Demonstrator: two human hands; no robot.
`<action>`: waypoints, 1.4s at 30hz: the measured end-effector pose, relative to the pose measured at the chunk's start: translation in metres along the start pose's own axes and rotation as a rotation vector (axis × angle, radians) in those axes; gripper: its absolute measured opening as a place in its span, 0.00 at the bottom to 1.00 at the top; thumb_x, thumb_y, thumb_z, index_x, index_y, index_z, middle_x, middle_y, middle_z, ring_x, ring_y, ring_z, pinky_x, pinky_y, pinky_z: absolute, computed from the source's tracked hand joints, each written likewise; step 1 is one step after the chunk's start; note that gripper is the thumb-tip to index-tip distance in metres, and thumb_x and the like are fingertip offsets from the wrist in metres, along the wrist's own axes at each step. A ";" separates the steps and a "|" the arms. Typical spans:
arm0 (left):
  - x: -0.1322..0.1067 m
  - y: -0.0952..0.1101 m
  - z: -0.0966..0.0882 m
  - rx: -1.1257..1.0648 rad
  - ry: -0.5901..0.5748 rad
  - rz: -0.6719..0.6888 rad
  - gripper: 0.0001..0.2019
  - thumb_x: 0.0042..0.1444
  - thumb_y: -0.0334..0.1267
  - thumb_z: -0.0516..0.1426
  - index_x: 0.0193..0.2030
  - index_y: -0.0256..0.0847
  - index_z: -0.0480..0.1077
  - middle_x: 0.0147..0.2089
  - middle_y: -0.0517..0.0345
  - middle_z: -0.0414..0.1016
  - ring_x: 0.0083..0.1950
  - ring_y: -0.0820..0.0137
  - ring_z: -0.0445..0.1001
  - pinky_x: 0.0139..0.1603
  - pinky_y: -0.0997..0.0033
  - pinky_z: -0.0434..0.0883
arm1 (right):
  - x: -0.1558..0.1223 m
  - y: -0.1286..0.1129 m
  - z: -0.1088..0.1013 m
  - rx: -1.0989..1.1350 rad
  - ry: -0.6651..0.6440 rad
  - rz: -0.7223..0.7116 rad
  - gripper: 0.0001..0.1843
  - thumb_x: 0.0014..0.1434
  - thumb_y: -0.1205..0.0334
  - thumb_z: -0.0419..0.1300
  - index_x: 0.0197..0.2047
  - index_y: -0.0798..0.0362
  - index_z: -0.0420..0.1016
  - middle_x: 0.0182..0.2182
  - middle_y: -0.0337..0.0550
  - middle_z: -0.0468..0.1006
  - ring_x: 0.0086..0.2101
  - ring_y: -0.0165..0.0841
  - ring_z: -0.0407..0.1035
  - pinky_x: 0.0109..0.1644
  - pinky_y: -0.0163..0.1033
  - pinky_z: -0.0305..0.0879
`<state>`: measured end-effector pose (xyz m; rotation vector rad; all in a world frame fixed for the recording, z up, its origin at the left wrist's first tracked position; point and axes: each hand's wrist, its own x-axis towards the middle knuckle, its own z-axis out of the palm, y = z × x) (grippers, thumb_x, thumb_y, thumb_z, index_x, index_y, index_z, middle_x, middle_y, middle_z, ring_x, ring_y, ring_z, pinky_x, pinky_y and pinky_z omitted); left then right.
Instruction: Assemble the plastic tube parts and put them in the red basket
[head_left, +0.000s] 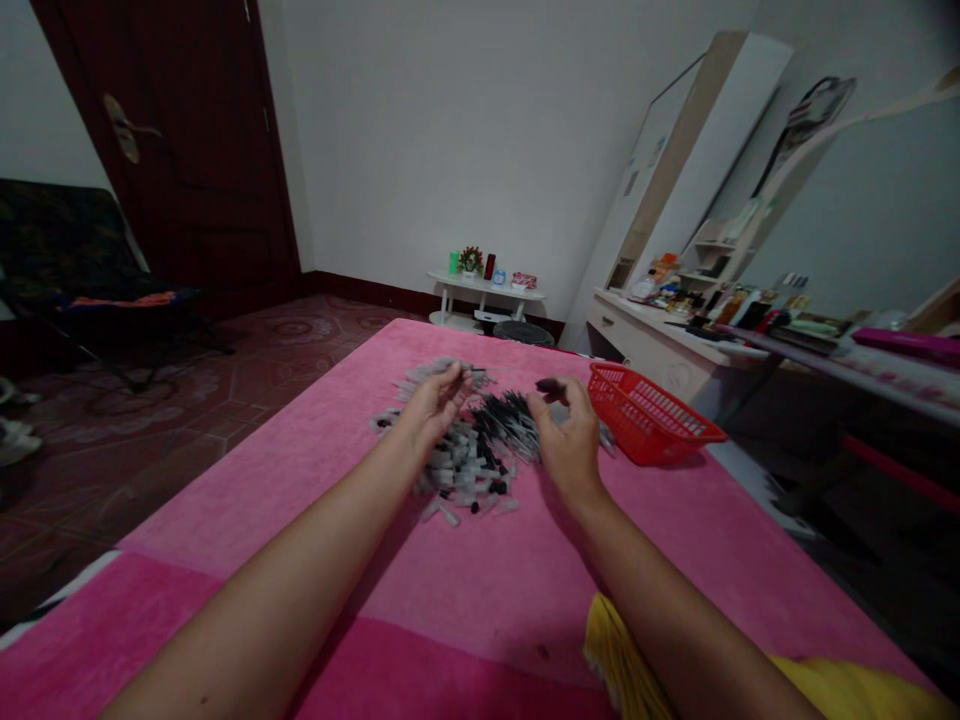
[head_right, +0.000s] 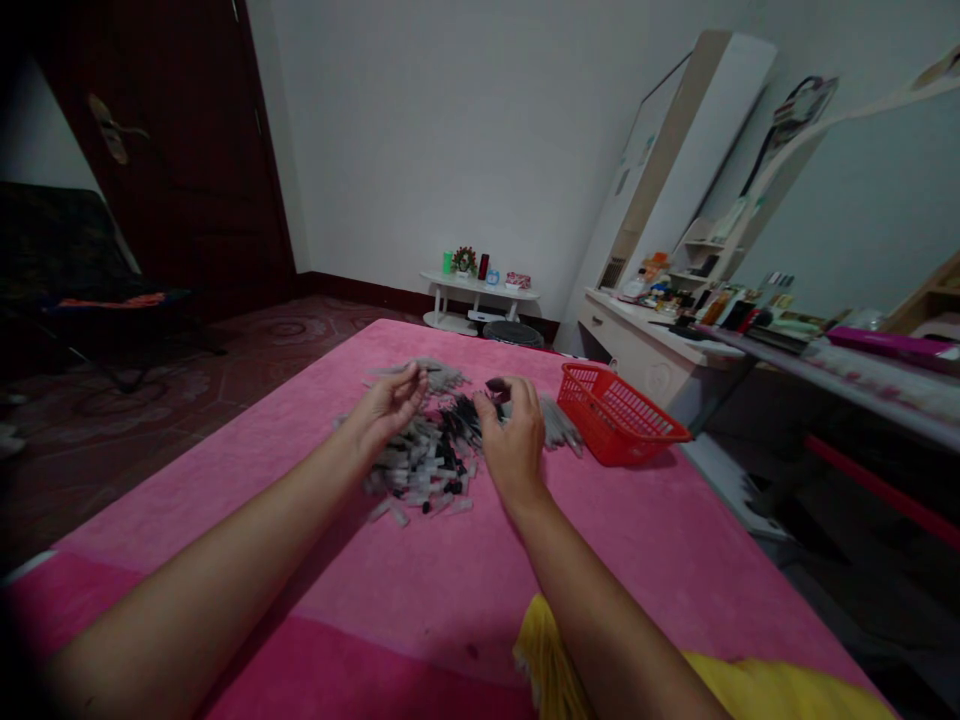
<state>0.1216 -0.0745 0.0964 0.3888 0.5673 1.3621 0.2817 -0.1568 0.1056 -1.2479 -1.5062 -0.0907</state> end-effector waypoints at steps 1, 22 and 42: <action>0.003 0.008 -0.002 -0.053 0.052 0.022 0.04 0.52 0.24 0.61 0.30 0.34 0.70 0.25 0.59 0.74 0.27 0.78 0.74 0.34 0.82 0.75 | -0.002 -0.003 0.000 -0.014 -0.099 0.011 0.10 0.58 0.57 0.56 0.38 0.54 0.73 0.35 0.45 0.77 0.36 0.33 0.69 0.42 0.37 0.62; 0.006 0.007 -0.013 -0.016 0.048 -0.033 0.05 0.53 0.23 0.59 0.29 0.33 0.70 0.25 0.57 0.75 0.25 0.77 0.75 0.29 0.82 0.75 | -0.030 -0.046 0.000 -0.616 -1.027 -0.119 0.06 0.49 0.59 0.66 0.32 0.51 0.81 0.31 0.49 0.81 0.33 0.39 0.74 0.29 0.36 0.56; -0.008 -0.016 -0.002 0.334 -0.216 -0.049 0.04 0.48 0.25 0.63 0.29 0.30 0.72 0.26 0.52 0.77 0.27 0.73 0.77 0.30 0.79 0.75 | 0.001 0.014 0.005 0.612 -0.195 0.546 0.16 0.41 0.55 0.66 0.33 0.55 0.76 0.26 0.40 0.77 0.24 0.30 0.70 0.26 0.34 0.68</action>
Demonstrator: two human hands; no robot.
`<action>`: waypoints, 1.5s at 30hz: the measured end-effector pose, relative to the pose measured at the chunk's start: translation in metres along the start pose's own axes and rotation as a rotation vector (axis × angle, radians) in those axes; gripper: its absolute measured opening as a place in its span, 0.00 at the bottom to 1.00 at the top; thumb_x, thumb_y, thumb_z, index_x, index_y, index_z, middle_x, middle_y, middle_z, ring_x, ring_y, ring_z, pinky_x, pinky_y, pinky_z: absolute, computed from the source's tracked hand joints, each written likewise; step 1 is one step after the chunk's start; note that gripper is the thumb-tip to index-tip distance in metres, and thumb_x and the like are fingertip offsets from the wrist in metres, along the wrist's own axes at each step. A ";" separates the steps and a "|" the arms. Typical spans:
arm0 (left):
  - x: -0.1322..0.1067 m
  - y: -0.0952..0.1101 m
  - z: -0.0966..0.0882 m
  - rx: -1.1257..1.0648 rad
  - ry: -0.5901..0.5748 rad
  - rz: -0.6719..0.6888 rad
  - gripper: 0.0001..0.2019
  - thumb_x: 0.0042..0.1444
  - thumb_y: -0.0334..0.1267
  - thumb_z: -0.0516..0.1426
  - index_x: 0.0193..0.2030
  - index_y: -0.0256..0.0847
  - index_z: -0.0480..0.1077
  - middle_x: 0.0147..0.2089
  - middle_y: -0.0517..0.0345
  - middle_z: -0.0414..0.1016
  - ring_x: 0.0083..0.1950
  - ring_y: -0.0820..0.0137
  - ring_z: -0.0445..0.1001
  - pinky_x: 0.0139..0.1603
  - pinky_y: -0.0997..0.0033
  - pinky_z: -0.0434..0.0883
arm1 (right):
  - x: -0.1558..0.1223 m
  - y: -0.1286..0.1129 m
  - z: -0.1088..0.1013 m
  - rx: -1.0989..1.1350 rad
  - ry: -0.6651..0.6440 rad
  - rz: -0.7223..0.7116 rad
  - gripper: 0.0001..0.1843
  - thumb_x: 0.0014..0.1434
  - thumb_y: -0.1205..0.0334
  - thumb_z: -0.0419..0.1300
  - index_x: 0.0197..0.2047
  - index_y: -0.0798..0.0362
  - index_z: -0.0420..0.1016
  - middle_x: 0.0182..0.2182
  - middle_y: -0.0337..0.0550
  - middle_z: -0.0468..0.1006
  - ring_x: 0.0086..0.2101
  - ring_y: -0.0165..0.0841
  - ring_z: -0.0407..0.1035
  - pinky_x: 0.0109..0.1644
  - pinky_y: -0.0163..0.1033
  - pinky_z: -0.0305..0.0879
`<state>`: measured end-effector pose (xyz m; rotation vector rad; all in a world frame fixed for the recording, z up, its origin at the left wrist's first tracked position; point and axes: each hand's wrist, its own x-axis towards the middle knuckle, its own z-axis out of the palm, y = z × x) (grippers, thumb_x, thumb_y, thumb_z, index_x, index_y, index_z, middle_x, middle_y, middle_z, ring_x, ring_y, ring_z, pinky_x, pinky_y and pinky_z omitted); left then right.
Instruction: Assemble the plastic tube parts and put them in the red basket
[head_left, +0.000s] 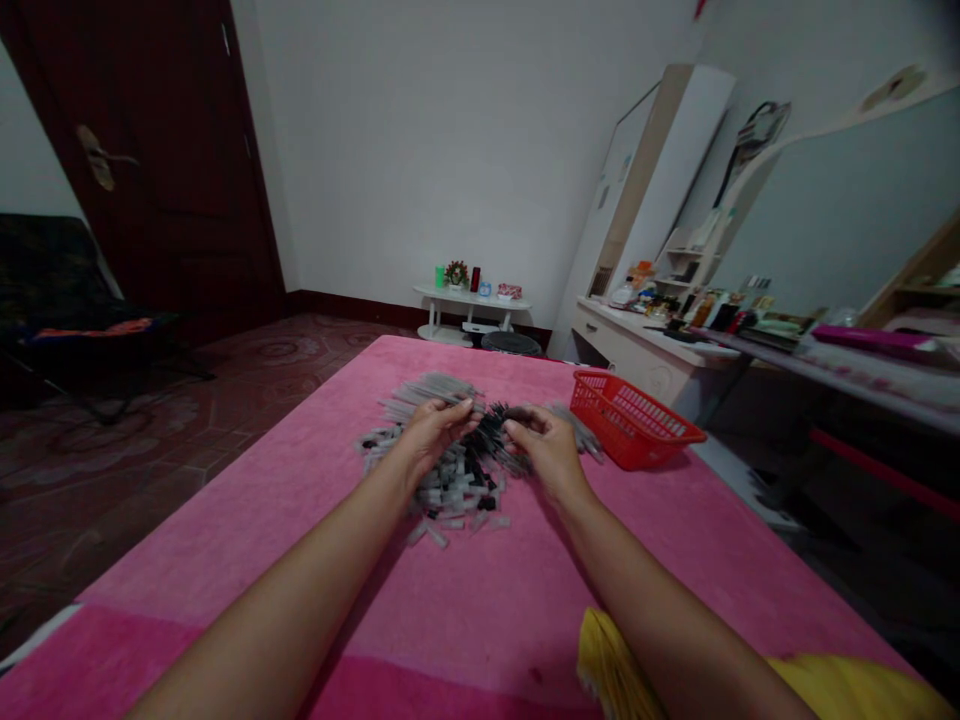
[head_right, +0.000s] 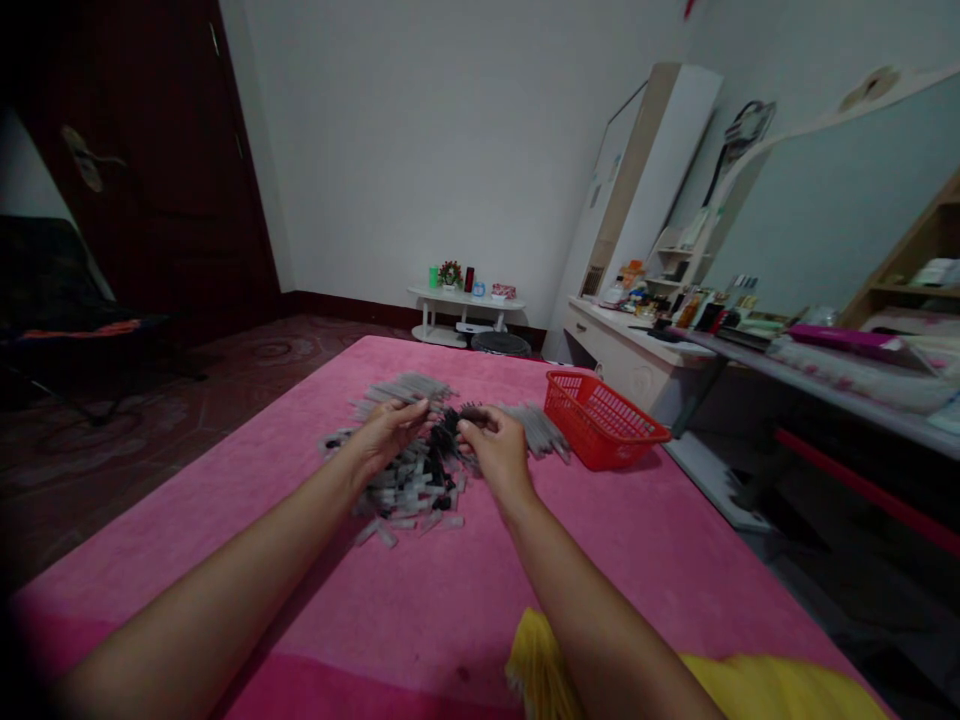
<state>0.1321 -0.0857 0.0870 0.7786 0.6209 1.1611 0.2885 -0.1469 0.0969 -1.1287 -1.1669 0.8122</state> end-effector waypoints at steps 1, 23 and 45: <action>0.000 -0.001 0.001 0.005 -0.018 -0.004 0.03 0.48 0.26 0.64 0.29 0.30 0.73 0.27 0.52 0.78 0.28 0.72 0.77 0.31 0.78 0.75 | -0.001 0.000 0.001 0.028 0.001 0.020 0.16 0.40 0.56 0.67 0.33 0.55 0.76 0.26 0.40 0.78 0.25 0.31 0.71 0.27 0.34 0.69; -0.003 -0.012 0.007 0.011 -0.091 -0.015 0.06 0.46 0.28 0.65 0.31 0.31 0.73 0.27 0.52 0.78 0.28 0.72 0.77 0.32 0.77 0.76 | -0.001 0.004 0.003 -0.203 0.024 -0.172 0.10 0.44 0.61 0.63 0.32 0.55 0.74 0.29 0.43 0.78 0.28 0.33 0.71 0.33 0.37 0.68; -0.001 -0.021 0.007 0.040 -0.132 0.110 0.19 0.35 0.37 0.71 0.33 0.32 0.73 0.29 0.55 0.78 0.29 0.73 0.77 0.34 0.77 0.75 | -0.001 0.009 -0.003 -0.272 -0.031 -0.173 0.14 0.54 0.50 0.58 0.33 0.53 0.67 0.25 0.35 0.71 0.20 0.27 0.65 0.22 0.31 0.59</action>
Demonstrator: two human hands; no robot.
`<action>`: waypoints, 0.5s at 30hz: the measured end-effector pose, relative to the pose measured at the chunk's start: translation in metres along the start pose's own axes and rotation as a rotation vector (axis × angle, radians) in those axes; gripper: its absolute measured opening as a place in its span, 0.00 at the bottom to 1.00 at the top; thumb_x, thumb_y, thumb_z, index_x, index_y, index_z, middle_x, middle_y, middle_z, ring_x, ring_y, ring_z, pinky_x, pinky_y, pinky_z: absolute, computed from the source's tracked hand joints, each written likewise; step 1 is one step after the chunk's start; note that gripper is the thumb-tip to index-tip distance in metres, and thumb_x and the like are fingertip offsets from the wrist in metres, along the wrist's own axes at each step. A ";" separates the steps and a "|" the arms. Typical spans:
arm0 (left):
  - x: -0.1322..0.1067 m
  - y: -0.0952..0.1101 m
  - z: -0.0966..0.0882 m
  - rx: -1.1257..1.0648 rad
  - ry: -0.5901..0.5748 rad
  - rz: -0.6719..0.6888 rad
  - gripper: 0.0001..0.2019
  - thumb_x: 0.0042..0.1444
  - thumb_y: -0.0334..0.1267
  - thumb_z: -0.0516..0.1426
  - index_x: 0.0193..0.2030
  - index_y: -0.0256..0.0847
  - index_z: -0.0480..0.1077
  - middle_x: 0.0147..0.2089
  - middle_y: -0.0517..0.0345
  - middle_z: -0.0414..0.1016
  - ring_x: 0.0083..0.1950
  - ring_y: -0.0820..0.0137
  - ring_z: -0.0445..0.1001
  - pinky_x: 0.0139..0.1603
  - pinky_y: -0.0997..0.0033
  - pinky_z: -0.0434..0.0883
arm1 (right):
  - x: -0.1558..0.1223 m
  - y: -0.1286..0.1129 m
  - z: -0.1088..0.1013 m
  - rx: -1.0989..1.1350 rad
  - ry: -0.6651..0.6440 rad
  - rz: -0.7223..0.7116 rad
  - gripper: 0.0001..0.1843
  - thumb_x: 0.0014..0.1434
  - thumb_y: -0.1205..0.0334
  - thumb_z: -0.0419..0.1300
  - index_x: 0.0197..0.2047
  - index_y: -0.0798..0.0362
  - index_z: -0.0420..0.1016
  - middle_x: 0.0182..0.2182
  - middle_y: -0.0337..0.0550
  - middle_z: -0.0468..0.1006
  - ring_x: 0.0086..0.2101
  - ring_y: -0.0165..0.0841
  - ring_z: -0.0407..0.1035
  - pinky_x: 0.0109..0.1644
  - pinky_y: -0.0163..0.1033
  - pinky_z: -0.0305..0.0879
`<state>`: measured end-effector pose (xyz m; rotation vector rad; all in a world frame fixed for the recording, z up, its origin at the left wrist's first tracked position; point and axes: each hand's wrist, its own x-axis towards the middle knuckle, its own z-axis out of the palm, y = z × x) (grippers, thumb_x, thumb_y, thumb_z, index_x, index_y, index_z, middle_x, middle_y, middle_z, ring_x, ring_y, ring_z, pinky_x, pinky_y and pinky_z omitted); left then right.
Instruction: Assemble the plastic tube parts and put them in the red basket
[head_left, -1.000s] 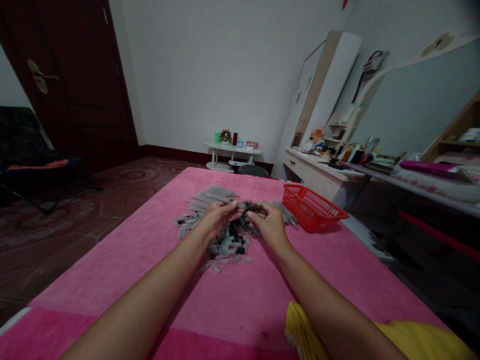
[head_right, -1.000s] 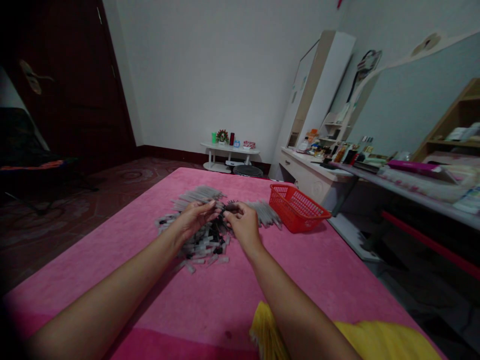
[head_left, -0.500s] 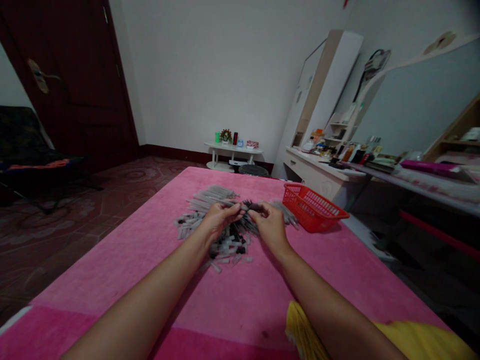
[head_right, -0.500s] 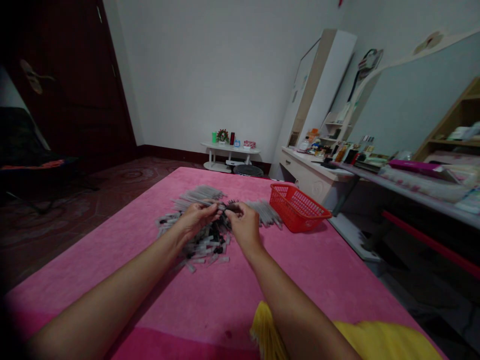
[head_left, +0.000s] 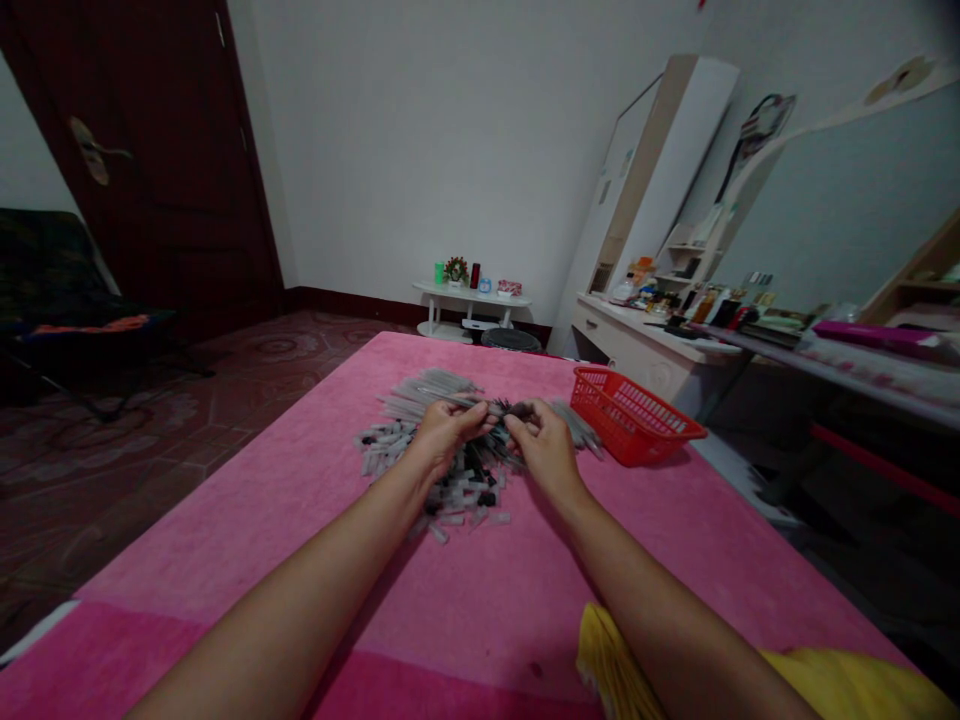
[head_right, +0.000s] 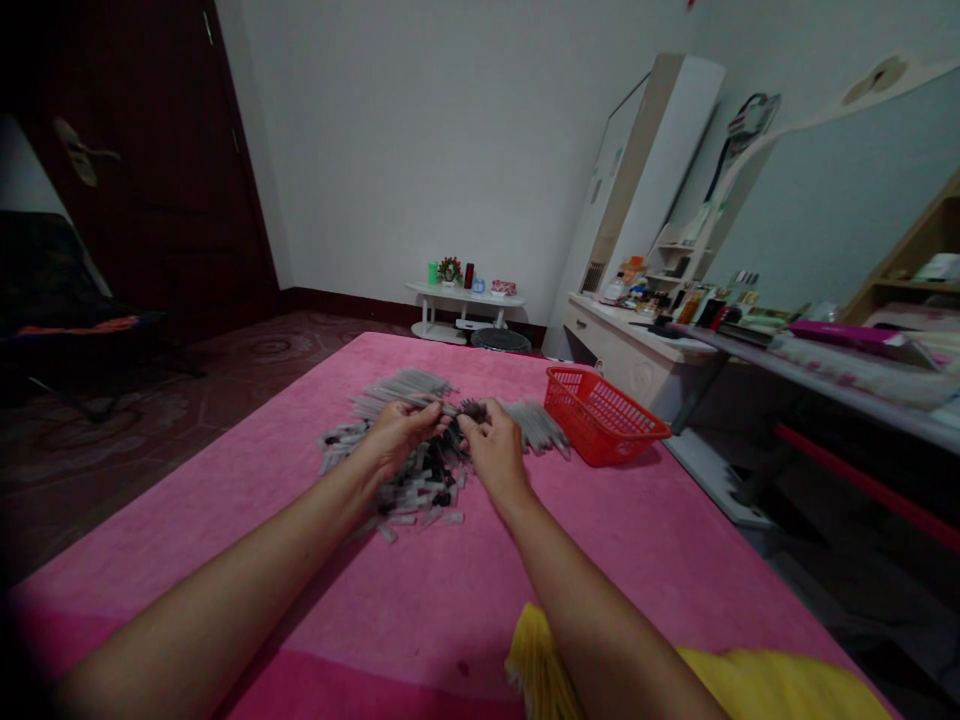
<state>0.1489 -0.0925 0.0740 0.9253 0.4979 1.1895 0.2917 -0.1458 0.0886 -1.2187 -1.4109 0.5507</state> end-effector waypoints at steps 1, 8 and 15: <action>0.000 0.000 0.000 0.004 -0.006 -0.008 0.19 0.35 0.37 0.71 0.33 0.32 0.73 0.29 0.54 0.78 0.29 0.73 0.77 0.34 0.77 0.75 | 0.000 0.000 0.000 -0.030 -0.003 -0.010 0.14 0.55 0.50 0.57 0.30 0.53 0.66 0.23 0.35 0.70 0.20 0.27 0.64 0.22 0.31 0.58; -0.002 0.004 0.001 -0.006 0.016 -0.036 0.19 0.32 0.37 0.72 0.30 0.31 0.74 0.28 0.54 0.78 0.27 0.74 0.76 0.32 0.79 0.75 | 0.000 0.001 -0.002 -0.033 -0.020 -0.037 0.13 0.56 0.51 0.57 0.30 0.53 0.67 0.23 0.35 0.70 0.21 0.27 0.64 0.23 0.31 0.57; -0.002 0.002 0.000 0.013 0.034 -0.053 0.15 0.37 0.35 0.71 0.31 0.31 0.74 0.28 0.53 0.78 0.27 0.74 0.76 0.33 0.77 0.74 | 0.000 0.004 -0.001 -0.075 -0.036 -0.030 0.16 0.58 0.49 0.54 0.28 0.53 0.66 0.21 0.35 0.68 0.20 0.27 0.63 0.23 0.32 0.56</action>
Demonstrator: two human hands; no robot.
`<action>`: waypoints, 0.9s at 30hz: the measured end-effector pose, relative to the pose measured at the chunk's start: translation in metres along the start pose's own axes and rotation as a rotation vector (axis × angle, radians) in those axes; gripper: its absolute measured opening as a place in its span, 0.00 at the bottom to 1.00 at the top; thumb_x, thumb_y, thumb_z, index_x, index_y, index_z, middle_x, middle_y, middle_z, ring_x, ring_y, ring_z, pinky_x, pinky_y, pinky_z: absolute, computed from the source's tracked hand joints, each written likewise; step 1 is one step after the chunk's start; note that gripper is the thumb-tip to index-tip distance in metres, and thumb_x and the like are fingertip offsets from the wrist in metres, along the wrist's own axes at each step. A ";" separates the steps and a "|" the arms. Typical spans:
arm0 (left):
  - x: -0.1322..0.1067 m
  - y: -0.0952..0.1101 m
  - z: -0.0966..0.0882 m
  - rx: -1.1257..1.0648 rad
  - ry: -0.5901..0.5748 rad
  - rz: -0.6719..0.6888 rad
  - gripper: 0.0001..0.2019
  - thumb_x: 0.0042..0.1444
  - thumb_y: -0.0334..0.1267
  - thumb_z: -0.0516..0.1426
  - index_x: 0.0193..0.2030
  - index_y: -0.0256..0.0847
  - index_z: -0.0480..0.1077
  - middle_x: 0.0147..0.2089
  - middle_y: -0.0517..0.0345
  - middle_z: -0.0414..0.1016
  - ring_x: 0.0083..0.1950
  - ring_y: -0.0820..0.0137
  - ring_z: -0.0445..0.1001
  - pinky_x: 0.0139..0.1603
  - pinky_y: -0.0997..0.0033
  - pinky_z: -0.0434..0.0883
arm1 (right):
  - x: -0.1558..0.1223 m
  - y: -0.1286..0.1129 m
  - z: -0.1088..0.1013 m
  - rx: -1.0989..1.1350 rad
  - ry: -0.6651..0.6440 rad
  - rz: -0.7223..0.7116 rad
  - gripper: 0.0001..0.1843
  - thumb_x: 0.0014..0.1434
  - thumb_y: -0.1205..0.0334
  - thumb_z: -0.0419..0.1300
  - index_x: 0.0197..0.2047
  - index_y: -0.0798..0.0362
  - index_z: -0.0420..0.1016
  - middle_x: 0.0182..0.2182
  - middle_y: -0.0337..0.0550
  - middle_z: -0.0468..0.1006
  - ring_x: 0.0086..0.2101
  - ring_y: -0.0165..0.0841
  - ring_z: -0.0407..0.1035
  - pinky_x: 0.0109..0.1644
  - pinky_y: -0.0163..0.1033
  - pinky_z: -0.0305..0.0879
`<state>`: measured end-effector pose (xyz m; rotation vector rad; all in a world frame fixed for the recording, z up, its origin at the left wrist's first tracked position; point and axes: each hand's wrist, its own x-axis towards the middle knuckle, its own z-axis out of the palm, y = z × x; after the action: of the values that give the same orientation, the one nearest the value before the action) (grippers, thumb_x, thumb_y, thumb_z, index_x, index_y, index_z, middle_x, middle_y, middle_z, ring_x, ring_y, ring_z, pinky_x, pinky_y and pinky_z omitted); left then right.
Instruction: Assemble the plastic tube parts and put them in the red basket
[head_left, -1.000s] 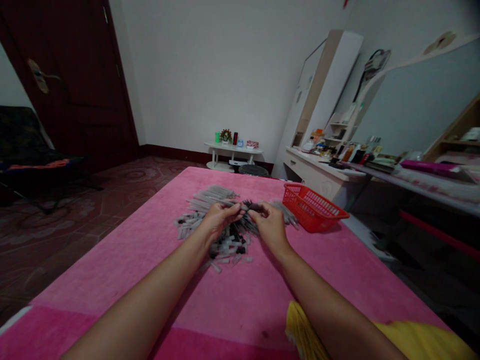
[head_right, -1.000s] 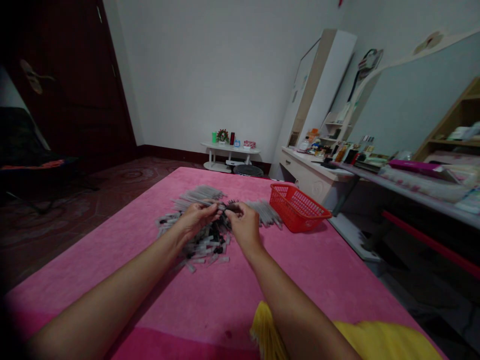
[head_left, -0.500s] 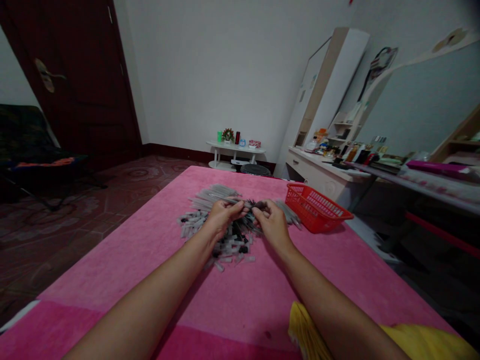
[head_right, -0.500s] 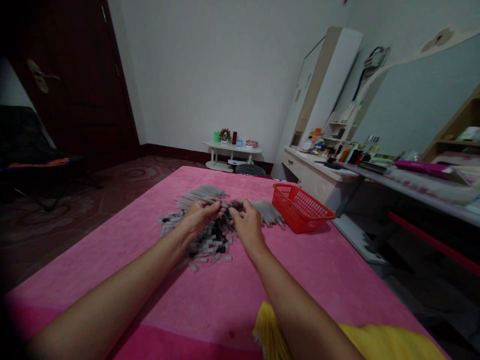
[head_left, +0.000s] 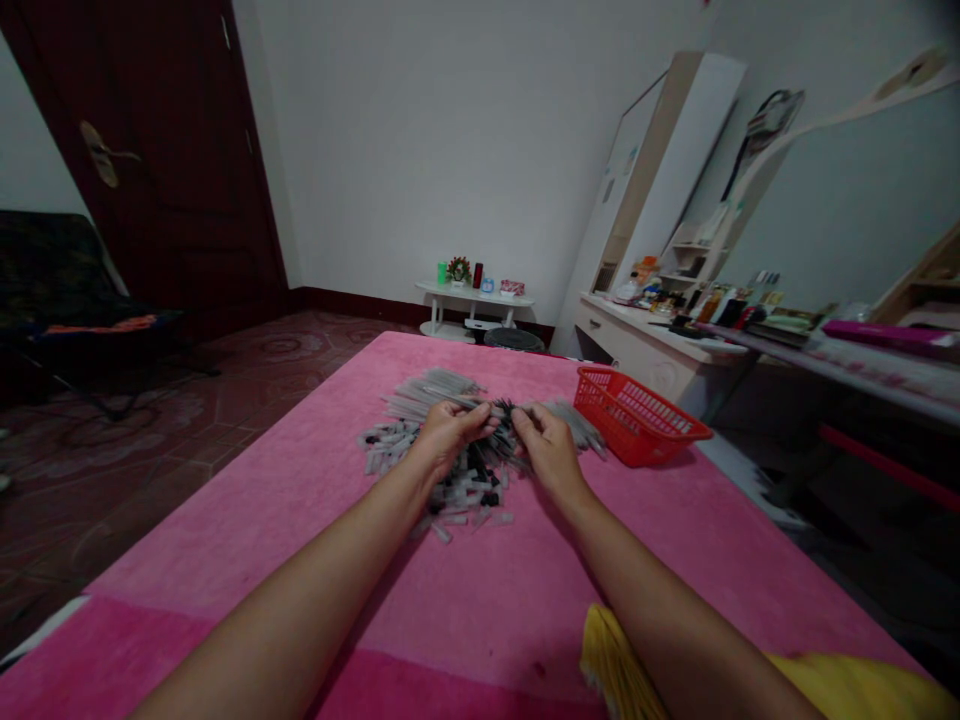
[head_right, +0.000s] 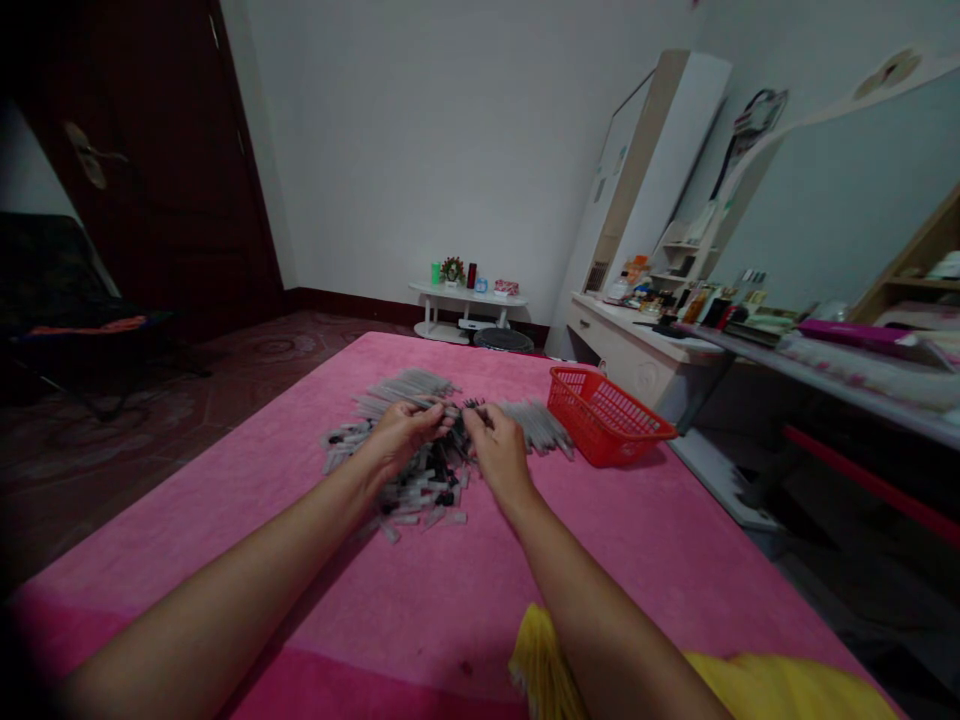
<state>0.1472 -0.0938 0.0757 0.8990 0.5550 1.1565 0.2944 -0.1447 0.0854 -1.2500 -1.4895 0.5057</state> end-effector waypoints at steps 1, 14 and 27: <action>0.000 0.000 0.000 0.002 0.003 0.000 0.15 0.37 0.34 0.71 0.30 0.31 0.74 0.27 0.54 0.77 0.27 0.74 0.76 0.33 0.77 0.74 | 0.000 0.000 0.000 0.021 -0.003 -0.005 0.14 0.57 0.50 0.55 0.30 0.53 0.67 0.23 0.35 0.69 0.21 0.28 0.64 0.24 0.32 0.57; 0.000 -0.001 -0.001 0.011 -0.044 -0.008 0.20 0.32 0.39 0.72 0.32 0.31 0.75 0.28 0.54 0.78 0.27 0.73 0.76 0.32 0.77 0.75 | -0.001 0.004 0.001 -0.068 -0.026 0.007 0.21 0.62 0.48 0.49 0.23 0.53 0.64 0.16 0.34 0.65 0.18 0.27 0.61 0.22 0.32 0.53; 0.002 -0.003 -0.003 -0.003 -0.034 -0.002 0.19 0.32 0.38 0.72 0.31 0.31 0.74 0.28 0.55 0.78 0.26 0.74 0.76 0.32 0.78 0.75 | -0.002 0.004 0.003 0.022 -0.047 -0.007 0.15 0.57 0.49 0.56 0.30 0.52 0.65 0.22 0.33 0.67 0.21 0.27 0.63 0.23 0.31 0.57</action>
<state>0.1471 -0.0917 0.0711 0.9138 0.5260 1.1383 0.2936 -0.1441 0.0805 -1.2228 -1.5229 0.5490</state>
